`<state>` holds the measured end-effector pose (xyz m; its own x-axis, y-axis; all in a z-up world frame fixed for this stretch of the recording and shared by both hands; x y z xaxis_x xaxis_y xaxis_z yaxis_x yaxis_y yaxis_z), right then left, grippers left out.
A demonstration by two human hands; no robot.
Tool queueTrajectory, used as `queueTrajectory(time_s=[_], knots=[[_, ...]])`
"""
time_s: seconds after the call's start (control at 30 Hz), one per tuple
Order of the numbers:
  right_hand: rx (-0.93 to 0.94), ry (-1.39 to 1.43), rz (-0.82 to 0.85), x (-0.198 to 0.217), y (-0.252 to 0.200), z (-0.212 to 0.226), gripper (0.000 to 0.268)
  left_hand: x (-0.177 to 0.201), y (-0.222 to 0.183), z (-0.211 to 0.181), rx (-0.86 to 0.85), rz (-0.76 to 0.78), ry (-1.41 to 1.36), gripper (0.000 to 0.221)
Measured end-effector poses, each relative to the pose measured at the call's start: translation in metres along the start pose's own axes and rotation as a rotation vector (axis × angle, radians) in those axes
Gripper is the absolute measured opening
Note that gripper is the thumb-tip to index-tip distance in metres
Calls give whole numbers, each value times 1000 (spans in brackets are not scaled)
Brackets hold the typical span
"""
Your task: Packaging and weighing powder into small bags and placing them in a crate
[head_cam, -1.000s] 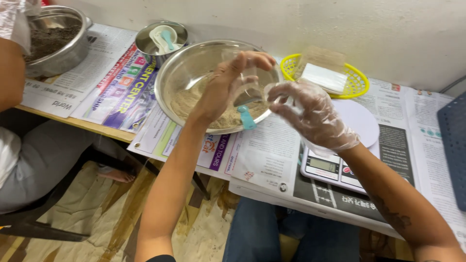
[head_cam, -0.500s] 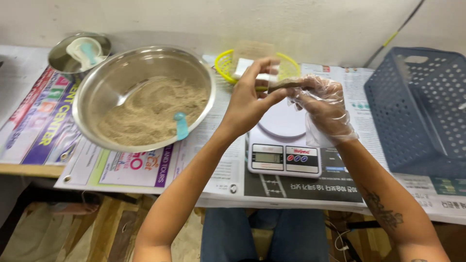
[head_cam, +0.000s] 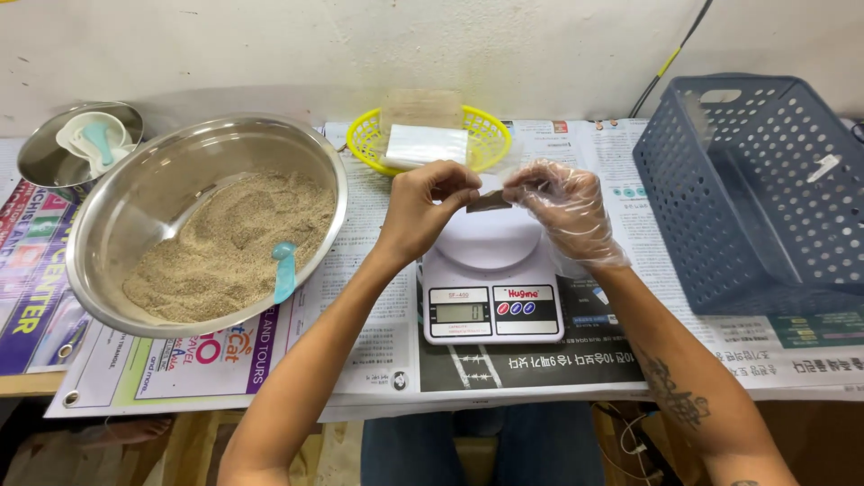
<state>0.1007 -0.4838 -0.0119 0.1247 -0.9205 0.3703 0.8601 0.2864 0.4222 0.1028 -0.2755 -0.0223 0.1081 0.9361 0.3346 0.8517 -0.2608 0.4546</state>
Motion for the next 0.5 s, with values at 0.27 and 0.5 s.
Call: queueTrajectory(time_s=[0.27,0.5], knots=[[148,-436,51,-17,-13,17,19,-7,-14,7,23,-72,-113,10],[169,-348,63,-6,-11,15,23,-4,-25,-4,-104,-64,-1,10]])
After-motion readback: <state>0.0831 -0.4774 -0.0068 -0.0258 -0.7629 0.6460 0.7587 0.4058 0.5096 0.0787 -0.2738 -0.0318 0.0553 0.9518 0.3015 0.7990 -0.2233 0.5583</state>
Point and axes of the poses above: each hand's wrist, its own y-axis towards the middle knuckle, its own x-axis out of the back of the hand, z = x × y, the point moved 1 cm from there along y, towards the middle knuckle, and after that the axes turned 8 degrees about z, right-handed, at the moved point
